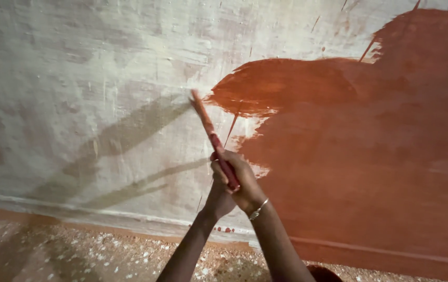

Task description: The person paints a wall with reddish-brown paint using a wide brush. They repeatedly dip the brush into a paint bucket on the floor and apply horizontal strokes to cover the unpainted surface.

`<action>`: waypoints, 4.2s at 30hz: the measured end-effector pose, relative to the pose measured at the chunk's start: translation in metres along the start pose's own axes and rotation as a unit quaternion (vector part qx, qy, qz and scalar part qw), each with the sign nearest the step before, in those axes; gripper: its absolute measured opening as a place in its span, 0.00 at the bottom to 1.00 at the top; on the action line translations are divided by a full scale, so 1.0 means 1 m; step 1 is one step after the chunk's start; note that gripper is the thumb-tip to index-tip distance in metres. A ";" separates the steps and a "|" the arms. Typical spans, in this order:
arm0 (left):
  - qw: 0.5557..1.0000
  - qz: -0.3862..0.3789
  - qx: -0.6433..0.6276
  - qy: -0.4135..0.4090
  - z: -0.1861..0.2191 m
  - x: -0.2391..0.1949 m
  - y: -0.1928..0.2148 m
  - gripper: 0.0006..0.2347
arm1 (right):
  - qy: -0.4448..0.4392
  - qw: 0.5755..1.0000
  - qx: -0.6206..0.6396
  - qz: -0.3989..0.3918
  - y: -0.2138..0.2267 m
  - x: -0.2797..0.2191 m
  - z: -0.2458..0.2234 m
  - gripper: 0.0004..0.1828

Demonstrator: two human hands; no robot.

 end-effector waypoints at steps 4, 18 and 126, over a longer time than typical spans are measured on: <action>0.965 0.056 0.230 -0.116 0.026 0.008 0.015 0.27 | 0.196 0.970 0.041 0.137 0.029 -0.020 -0.030 0.15; 0.990 0.001 -0.143 0.011 -0.005 -0.002 -0.009 0.26 | 0.004 1.000 0.013 0.005 0.006 -0.004 -0.001 0.15; 0.984 0.021 0.149 -0.100 0.017 0.001 -0.022 0.19 | 0.312 0.923 0.002 0.225 0.081 -0.088 -0.158 0.19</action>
Point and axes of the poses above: each hand's wrist, its own x-axis towards the middle knuckle, its own y-axis out of the back of the hand, z = x × y, the point moved 8 cm from there along x, towards the middle knuckle, and after that the axes turned 10 degrees about x, right-handed, at the moved point
